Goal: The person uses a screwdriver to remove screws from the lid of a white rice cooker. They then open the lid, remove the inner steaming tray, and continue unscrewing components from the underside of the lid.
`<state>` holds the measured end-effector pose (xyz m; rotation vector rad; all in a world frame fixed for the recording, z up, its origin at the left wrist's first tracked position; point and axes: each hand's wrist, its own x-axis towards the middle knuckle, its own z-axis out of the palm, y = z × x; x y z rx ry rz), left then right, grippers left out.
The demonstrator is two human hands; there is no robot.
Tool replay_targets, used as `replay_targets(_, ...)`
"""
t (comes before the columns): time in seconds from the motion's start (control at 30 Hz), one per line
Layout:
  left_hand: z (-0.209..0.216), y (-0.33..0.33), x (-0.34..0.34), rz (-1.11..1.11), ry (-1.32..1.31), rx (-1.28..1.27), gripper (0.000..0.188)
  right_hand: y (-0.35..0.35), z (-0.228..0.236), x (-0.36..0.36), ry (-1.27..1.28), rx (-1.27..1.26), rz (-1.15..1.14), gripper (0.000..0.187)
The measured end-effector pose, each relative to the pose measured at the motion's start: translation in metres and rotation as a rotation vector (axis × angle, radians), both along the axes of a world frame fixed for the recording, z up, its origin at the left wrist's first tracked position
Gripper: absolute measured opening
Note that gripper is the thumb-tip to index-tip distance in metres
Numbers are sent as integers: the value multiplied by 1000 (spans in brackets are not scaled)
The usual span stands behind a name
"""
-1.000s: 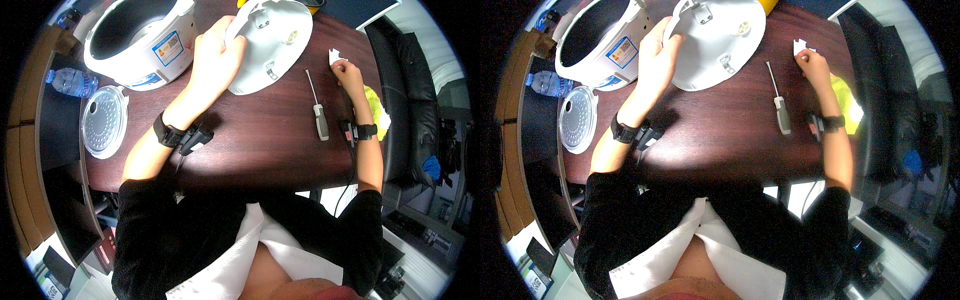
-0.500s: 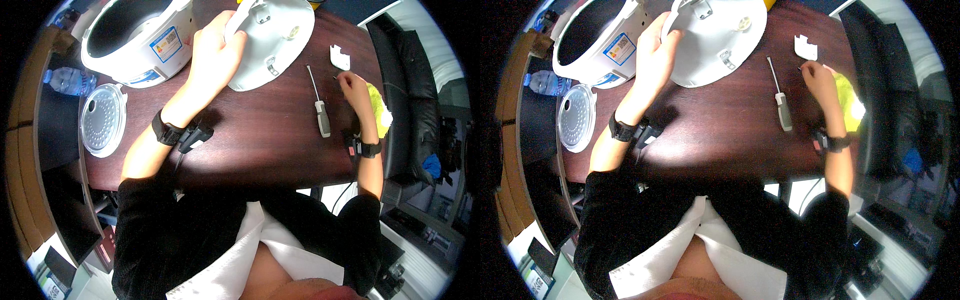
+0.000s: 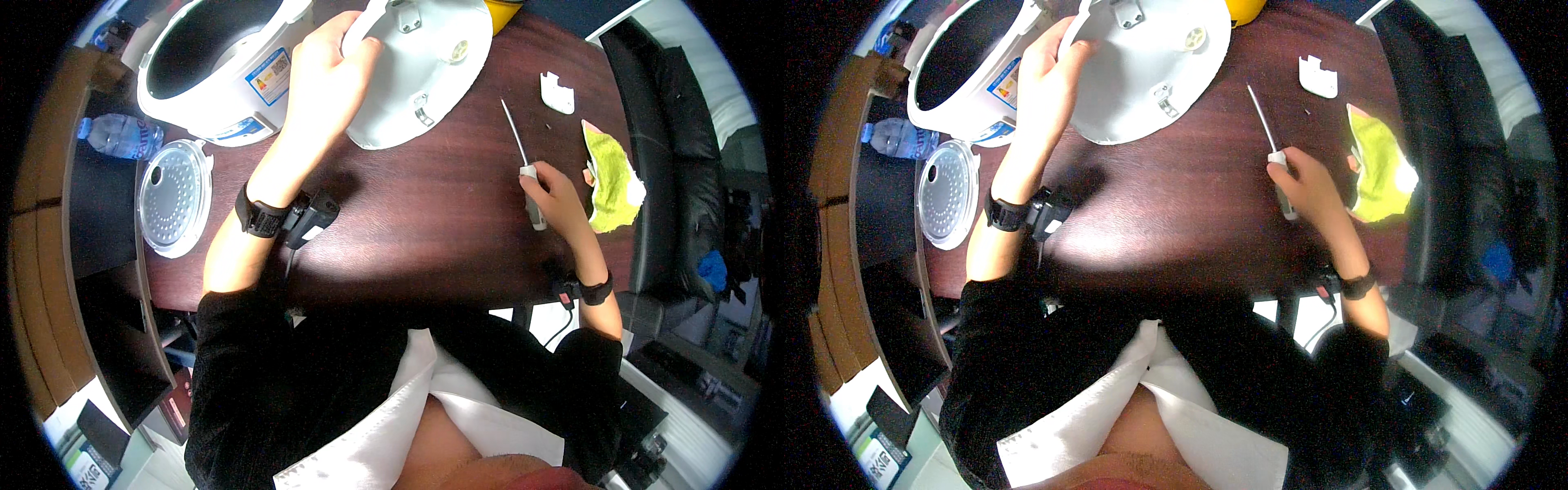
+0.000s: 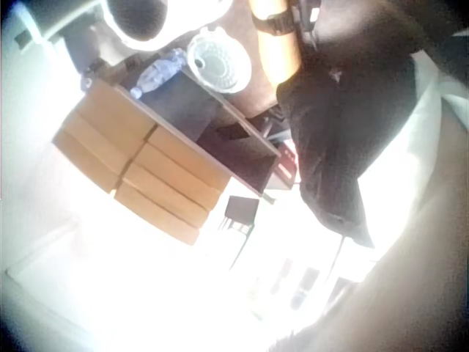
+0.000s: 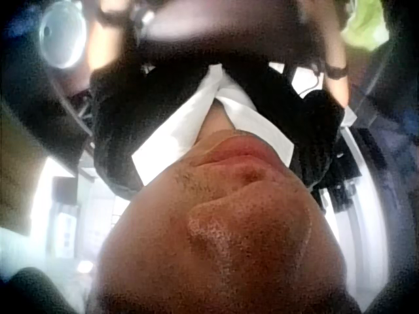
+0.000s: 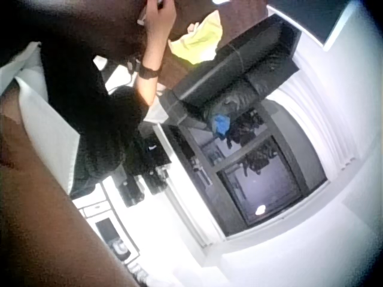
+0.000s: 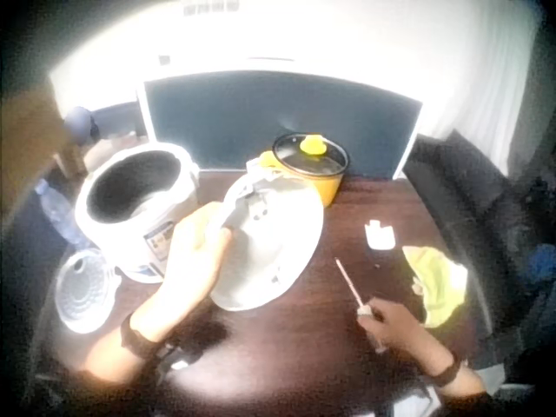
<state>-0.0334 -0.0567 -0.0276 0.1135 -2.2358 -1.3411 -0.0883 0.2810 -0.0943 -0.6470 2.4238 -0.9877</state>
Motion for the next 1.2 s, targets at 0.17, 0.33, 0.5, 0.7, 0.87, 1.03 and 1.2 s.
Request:
replay_targets(0.17,-1,-3,0,1,-30,-62,29,-28,19,30,-646,-354,-13,23)
replay_targets(0.33,2,6,3,18,57,-40,28,-48,9,36,-693,-415,22,26)
replay_targets(0.5,0,4,1,27,96,-57,27,-60,8,37,-710,-420,15,29)
replay_targets(0.7,7,6,6,-11,2,-36,28,-60,-3,34,-655,-454,26,30)
replay_targets(0.87,1,1,4,7,42,-102,28,-65,-3,35,-766,-519,-13,31)
replay_targets(1.03,-3,2,3,6,57,-73,28,-69,1,40,-1117,-689,-132,36)
replay_targets(1.2,9,13,11,36,10,-65,28,-70,1,42,-1436,-847,-143,40)
